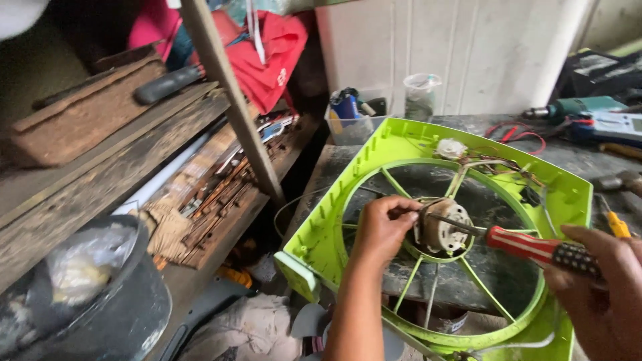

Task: Disassembling and cleaning the motor components of a household appliance using a screwdriver.

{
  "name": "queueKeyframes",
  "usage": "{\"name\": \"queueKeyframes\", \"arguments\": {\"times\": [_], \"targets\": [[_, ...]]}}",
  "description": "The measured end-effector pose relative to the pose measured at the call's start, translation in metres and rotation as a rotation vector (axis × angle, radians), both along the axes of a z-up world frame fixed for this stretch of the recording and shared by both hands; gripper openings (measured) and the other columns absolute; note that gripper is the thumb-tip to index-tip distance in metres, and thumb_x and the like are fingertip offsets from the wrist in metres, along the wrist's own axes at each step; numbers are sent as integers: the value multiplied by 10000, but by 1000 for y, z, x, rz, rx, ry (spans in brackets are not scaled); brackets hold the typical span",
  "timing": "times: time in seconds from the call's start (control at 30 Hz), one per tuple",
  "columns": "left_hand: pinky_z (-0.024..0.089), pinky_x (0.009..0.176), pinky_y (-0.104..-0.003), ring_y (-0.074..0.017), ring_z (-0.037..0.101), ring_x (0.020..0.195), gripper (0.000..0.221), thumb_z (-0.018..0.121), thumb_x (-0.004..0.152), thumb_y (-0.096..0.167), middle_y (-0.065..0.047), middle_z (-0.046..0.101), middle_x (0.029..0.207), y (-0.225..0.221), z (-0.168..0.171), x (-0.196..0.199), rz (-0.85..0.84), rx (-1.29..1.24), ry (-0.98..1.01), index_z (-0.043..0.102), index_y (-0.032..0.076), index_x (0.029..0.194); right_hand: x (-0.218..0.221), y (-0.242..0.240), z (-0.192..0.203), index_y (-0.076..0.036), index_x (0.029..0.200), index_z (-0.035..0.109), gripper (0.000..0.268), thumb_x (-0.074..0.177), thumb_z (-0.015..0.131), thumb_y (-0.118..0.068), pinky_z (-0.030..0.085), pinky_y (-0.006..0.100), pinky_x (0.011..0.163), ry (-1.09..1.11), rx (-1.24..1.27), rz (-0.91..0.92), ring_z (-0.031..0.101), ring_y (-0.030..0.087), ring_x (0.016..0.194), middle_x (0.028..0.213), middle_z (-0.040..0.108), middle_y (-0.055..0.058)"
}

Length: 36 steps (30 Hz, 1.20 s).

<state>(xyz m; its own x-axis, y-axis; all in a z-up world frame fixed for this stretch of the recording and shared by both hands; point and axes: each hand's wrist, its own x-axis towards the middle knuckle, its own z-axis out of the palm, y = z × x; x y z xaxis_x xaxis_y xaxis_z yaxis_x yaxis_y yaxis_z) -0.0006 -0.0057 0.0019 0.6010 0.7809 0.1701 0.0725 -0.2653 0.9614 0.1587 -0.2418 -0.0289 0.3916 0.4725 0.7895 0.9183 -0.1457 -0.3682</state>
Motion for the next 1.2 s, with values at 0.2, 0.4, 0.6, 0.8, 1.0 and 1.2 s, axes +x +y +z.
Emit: {"name": "queueKeyframes", "arguments": {"times": [0.2,0.4,0.6,0.8,1.0,1.2], "targets": [[589,824,-332,-166,747,926,179,704,859,32,-44,815,973,18,-25,12,2,138,-61,811,91,989,-29,-12,45,-272,1161,726,399,846,699,-29,538,206,525,65,-62,171,580,96,585,1001,486,66],[589,797,-352,-173,712,892,179,682,914,38,-58,785,950,11,-13,8,15,0,-10,813,78,1029,-22,-10,46,-296,1220,656,429,818,705,-437,561,411,686,233,-332,-204,747,240,776,1067,771,-55],[622,820,-362,-187,723,943,208,658,929,66,-59,793,986,-3,9,4,68,-28,115,811,94,1066,-20,-7,47,-197,1239,599,508,800,764,-393,593,372,643,5,-155,150,709,215,836,1152,627,41],[622,844,-334,-172,719,916,224,680,907,5,-59,805,988,3,-1,4,70,-63,95,818,102,1055,-23,-8,70,-171,1315,653,422,894,645,-136,644,252,742,21,-39,390,678,149,1017,1093,625,37],[634,874,-334,-173,729,950,240,670,912,-17,-63,813,1036,-5,9,5,110,-112,102,813,105,1062,-20,-7,65,-383,1184,657,326,862,686,-425,555,428,493,321,-310,19,730,212,544,943,724,-100],[606,817,-324,-167,699,885,197,669,928,2,-54,784,961,-5,9,7,126,-112,117,809,105,1022,-16,-5,56,-370,1220,662,413,823,720,-468,581,367,591,380,-306,-34,760,183,510,973,819,-69]]}}
